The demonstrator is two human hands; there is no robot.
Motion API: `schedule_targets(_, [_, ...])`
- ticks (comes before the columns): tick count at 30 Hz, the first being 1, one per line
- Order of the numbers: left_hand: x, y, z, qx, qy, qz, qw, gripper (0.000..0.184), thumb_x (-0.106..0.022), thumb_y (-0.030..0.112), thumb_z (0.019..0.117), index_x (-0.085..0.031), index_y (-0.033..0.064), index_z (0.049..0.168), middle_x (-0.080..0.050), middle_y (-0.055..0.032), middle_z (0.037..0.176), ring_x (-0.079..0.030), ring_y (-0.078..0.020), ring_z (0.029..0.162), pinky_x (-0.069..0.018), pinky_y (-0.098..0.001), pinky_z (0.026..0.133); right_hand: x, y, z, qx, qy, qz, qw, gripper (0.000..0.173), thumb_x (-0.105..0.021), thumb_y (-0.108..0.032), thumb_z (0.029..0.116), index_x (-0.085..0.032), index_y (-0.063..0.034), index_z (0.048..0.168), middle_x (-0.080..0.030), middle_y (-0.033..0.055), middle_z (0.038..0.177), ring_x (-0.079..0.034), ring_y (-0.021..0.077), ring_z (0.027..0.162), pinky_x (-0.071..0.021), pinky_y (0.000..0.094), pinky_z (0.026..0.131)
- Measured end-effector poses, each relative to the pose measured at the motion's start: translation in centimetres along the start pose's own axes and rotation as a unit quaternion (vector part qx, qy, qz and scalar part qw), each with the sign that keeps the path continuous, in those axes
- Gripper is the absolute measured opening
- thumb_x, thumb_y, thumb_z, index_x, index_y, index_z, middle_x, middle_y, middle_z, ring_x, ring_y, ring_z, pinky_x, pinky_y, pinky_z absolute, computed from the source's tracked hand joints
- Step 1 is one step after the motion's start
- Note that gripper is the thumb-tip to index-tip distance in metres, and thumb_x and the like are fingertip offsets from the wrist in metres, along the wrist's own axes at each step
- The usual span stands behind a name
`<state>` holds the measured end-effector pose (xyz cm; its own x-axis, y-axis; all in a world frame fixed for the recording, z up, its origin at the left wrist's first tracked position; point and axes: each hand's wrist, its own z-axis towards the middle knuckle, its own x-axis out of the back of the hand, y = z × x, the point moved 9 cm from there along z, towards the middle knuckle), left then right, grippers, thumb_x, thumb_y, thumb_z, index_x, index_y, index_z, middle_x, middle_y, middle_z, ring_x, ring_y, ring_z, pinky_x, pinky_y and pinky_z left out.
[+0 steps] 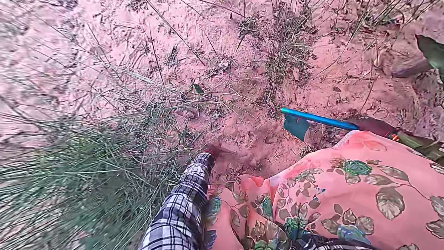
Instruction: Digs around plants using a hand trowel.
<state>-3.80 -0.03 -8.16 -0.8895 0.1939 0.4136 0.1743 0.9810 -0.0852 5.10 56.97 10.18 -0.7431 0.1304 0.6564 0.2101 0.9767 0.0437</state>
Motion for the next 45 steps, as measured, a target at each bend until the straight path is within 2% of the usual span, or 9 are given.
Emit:
schedule_targets(3, [-2.2, -2.5, 0.8, -0.017, 0.051, -0.009, 0.998, 0.045, -0.058, 0.018, 0.1022, -0.056, -0.0076, 0.139, -0.045, -0.0305, 0.152, -0.037, -0.0496, 0.145, -0.0301, -0.0664, 0.116, 3.4, -5.4, 3.5, 0.126, 0.074, 0.072, 0.987, 0.039, -0.07, -0.035, 0.0992, -0.064, 0.0026, 0.11, -0.066, 0.0226, 0.086, -0.066, 0.0394, 0.081, -0.0507, 0.061, 0.075])
schedule_targets(6, [-4.1, -2.7, -0.4, 0.008, 0.096, -0.069, 0.993, 0.047, -0.057, 0.017, 0.1021, -0.053, -0.0044, 0.144, -0.033, -0.0281, 0.161, -0.027, -0.0518, 0.149, -0.0297, -0.0706, 0.114, 4.6, -12.1, 4.9, 0.136, 0.014, 0.127, 0.982, 0.038, -0.067, -0.032, 0.1018, -0.064, 0.0041, 0.113, -0.063, 0.021, 0.087, -0.061, 0.0333, 0.078, -0.0492, 0.0548, 0.075])
schedule_targets(10, [-4.1, -3.7, -1.3, 0.056, 0.119, -0.18, 0.975, 0.061, -0.06, 0.025, 0.1011, -0.04, 0.0047, 0.155, -0.029, -0.0289, 0.162, -0.039, -0.05, 0.143, -0.04, -0.0671, 0.109, 1.2, -20.7, 4.9, 0.151, -0.125, 0.305, 0.932, 0.036, -0.054, -0.038, 0.1078, -0.061, -0.0026, 0.106, -0.044, -0.0001, 0.058, -0.04, 0.0085, 0.044, -0.0365, 0.0244, 0.044])
schedule_targets(15, [-3.5, -4.1, -1.5, 0.081, 0.141, -0.2, 0.966, 0.068, -0.062, 0.023, 0.0997, -0.033, 0.0097, 0.16, -0.03, -0.0307, 0.161, -0.048, -0.0532, 0.135, -0.0433, -0.0679, 0.104, -6.1, -29.9, 4.4, 0.153, -0.289, 0.403, 0.855, 0.04, -0.044, -0.049, 0.1089, -0.051, -0.0098, 0.1, -0.04, -0.0053, 0.06, -0.039, 0.004, 0.043, -0.0385, 0.0191, 0.043])
schedule_targets(18, [-3.7, -4.3, -0.1, 0.088, 0.151, -0.202, 0.964, 0.072, -0.065, 0.025, 0.098, -0.032, 0.0102, 0.16, -0.031, -0.0315, 0.16, -0.047, -0.0526, 0.136, -0.0439, -0.0679, 0.104, -10.9, -31.9, 8.4, 0.136, -0.293, 0.365, 0.873, 0.048, -0.046, -0.057, 0.1059, -0.052, -0.0095, 0.107, -0.044, -0.0034, 0.065, -0.044, 0.0062, 0.045, -0.0424, 0.0219, 0.045])
schedule_targets(25, [-3.9, -3.8, 0.7, 0.101, 0.16, -0.218, 0.958, 0.067, -0.06, 0.024, 0.1015, -0.032, 0.0114, 0.161, -0.027, -0.0303, 0.163, -0.044, -0.0534, 0.139, -0.0403, -0.0667, 0.11, -8.1, -27.1, 12.1, 0.162, -0.185, 0.144, 0.959, 0.064, -0.042, -0.056, 0.1078, -0.059, 0.0033, 0.124, -0.06, 0.0167, 0.097, -0.056, 0.0235, 0.079, -0.0486, 0.0432, 0.077])
schedule_targets(33, [-4.2, -3.8, -0.6, 0.087, 0.198, -0.213, 0.953, 0.062, -0.058, 0.023, 0.1021, -0.036, 0.009, 0.159, -0.036, -0.0305, 0.158, -0.048, -0.0555, 0.133, -0.0423, -0.0687, 0.105, -4.5, -16.2, 14.4, 0.072, -0.135, 0.111, 0.982, 0.061, -0.044, -0.059, 0.1058, -0.06, -0.0033, 0.126, -0.056, 0.0088, 0.086, -0.05, 0.0157, 0.066, -0.0461, 0.0343, 0.065])
schedule_targets(40, [-4.4, -4.5, -2.2, 0.07, 0.164, -0.201, 0.963, 0.065, -0.066, 0.024, 0.0984, -0.04, 0.0079, 0.156, -0.037, -0.0295, 0.158, -0.05, -0.0521, 0.134, -0.0436, -0.0668, 0.106, 3.3, -0.1, 14.1, -0.056, -0.031, 0.009, 0.998, 0.067, -0.051, -0.055, 0.1049, -0.065, 0.0103, 0.113, -0.067, 0.0279, 0.101, -0.066, 0.0397, 0.093, -0.049, 0.0594, 0.089])
schedule_targets(45, [-0.2, -0.7, -2.7, -0.004, 0.086, -0.051, 0.995, 0.041, -0.055, 0.029, 0.1051, -0.065, -0.0028, 0.128, -0.054, -0.0303, 0.143, -0.052, -0.0495, 0.134, -0.0422, -0.0699, 0.105, 8.8, 8.6, 8.4, -0.146, 0.022, 0.085, 0.985, 0.067, -0.049, -0.055, 0.1055, -0.06, 0.0111, 0.11, -0.058, 0.0207, 0.083, -0.054, 0.0293, 0.068, -0.0483, 0.0503, 0.069])
